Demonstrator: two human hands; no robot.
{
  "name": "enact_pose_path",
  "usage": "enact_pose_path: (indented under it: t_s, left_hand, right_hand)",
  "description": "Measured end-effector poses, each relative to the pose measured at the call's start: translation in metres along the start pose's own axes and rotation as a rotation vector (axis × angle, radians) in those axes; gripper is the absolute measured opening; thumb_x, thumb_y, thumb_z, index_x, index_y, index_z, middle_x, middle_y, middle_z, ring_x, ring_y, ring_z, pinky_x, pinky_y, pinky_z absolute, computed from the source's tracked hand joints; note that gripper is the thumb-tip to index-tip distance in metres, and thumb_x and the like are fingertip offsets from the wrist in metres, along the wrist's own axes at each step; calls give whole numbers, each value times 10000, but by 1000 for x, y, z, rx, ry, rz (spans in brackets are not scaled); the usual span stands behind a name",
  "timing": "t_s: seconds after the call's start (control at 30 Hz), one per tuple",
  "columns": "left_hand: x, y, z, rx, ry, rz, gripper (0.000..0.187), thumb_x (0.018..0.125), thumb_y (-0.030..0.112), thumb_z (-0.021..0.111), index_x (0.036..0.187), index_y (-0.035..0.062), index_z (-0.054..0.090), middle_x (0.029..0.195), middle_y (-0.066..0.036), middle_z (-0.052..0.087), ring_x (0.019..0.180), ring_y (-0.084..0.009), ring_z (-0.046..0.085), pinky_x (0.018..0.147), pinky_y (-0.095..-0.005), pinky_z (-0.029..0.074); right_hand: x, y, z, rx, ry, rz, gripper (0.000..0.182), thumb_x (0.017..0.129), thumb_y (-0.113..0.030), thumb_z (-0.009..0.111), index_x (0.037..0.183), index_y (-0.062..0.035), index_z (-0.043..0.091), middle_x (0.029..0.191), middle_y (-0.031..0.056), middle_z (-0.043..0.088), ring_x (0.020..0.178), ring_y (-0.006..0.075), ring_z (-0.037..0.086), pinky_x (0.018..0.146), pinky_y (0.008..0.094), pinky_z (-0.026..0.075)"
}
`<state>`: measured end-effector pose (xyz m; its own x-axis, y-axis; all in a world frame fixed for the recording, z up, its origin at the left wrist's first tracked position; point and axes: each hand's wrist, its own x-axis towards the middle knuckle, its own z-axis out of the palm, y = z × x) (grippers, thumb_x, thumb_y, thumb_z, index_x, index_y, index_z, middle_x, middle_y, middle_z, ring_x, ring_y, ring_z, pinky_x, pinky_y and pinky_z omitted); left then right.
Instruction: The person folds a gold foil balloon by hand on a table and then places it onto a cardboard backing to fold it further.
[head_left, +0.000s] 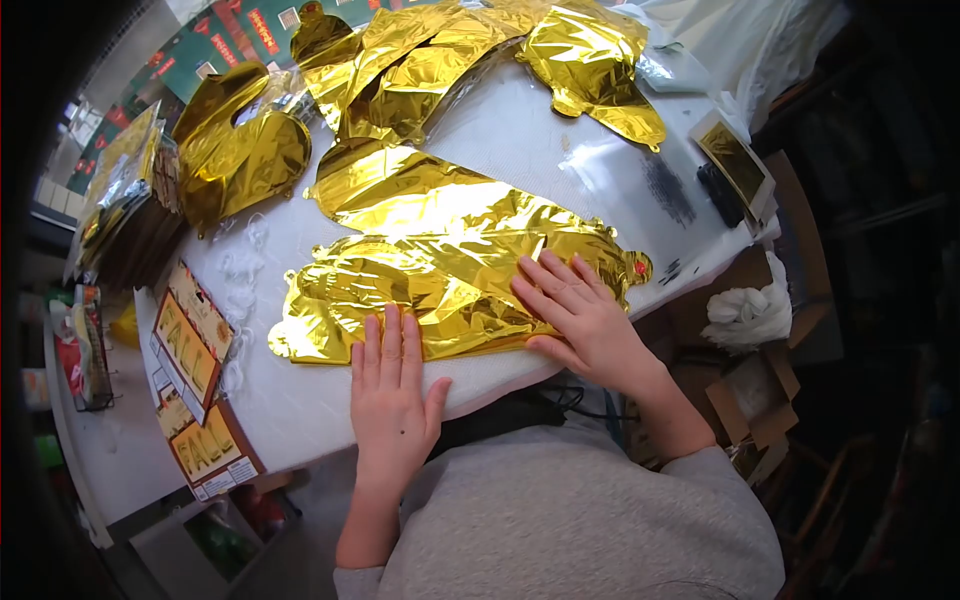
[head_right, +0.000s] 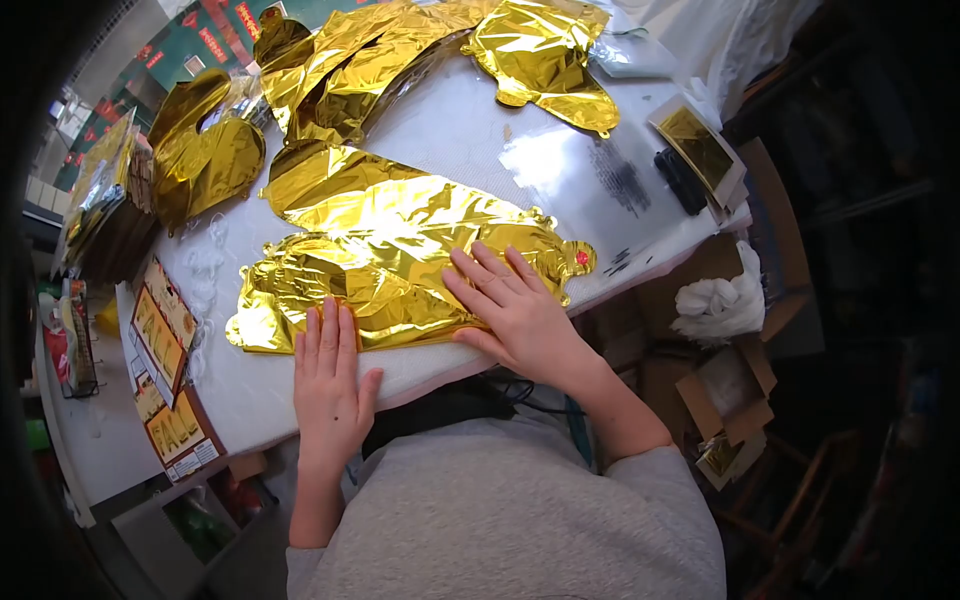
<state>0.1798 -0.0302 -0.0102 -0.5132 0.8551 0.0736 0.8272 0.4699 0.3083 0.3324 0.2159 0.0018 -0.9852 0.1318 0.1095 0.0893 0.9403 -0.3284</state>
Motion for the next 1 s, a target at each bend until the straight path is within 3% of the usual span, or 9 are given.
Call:
enact_pose_path:
  t_s: [0.27,0.37,0.47,0.7,0.8,0.83,0.9,0.97,1.0]
  left_hand:
    - [-9,5,7,-9,23,-33,786,993,403,631,1617,9,360,1706,-192,298,1583,-399,252,1275,-532,205]
    - [-10,9,7,-20,31,-43,774,1003,396,615,1619,6,354,1708,-192,295,1587,-393,246,1279,-527,195]
    - [-12,9,8,-39,49,-46,762,1013,388,600,1622,7,348,1710,-191,292,1590,-388,244,1282,-522,186]
    - [-12,9,10,-37,74,-56,767,1004,403,616,1621,24,364,1704,-180,312,1585,-382,262,1281,-515,195]
    - [-13,7,16,-27,99,-48,766,1000,406,623,1619,29,374,1704,-177,315,1583,-378,272,1276,-517,209]
    - [-13,6,17,-25,102,-59,766,1000,406,623,1619,29,374,1704,-177,315,1583,-378,272,1276,-517,209]
    - [-13,5,19,-37,124,-36,772,995,416,631,1616,31,382,1705,-174,316,1581,-376,280,1273,-516,220]
    - [-14,3,19,-6,96,-20,774,991,422,636,1613,32,388,1707,-171,312,1583,-372,276,1273,-515,221]
    - [-13,4,17,0,99,-33,779,986,436,632,1613,41,392,1704,-168,319,1582,-367,281,1277,-507,220]
  right_hand:
    - [-3,2,-2,9,-27,-5,666,999,-396,642,1583,-127,469,1674,125,389,1552,338,353,1268,525,240]
    - [5,-2,-18,99,18,2,549,1002,-348,651,1491,-110,577,1576,127,515,1476,344,453,1239,507,298]
    - [40,-3,-46,90,10,-6,291,1018,-277,657,1190,-54,730,1189,100,700,1129,315,639,1029,447,473]
    - [139,0,0,313,53,-249,284,1033,-296,642,1161,-48,695,1055,130,654,999,311,650,845,401,534]
    - [129,-34,-1,131,84,-299,364,1010,-333,671,1212,-36,611,1067,128,616,1010,318,615,889,428,502]
    - [118,-45,-8,34,-89,-285,485,1014,-376,655,1350,-35,579,1261,138,619,1216,337,582,1044,449,452]
    - [85,-55,5,-109,33,-446,719,1015,-497,610,1537,-30,449,1546,168,496,1463,353,441,1215,488,318]
    - [51,-68,11,-75,-127,-379,901,999,-605,554,1629,-8,310,1706,177,297,1599,328,243,1292,507,157]
    - [36,-69,20,-59,-139,-330,954,978,-659,535,1611,23,327,1710,186,290,1602,328,242,1291,512,153]
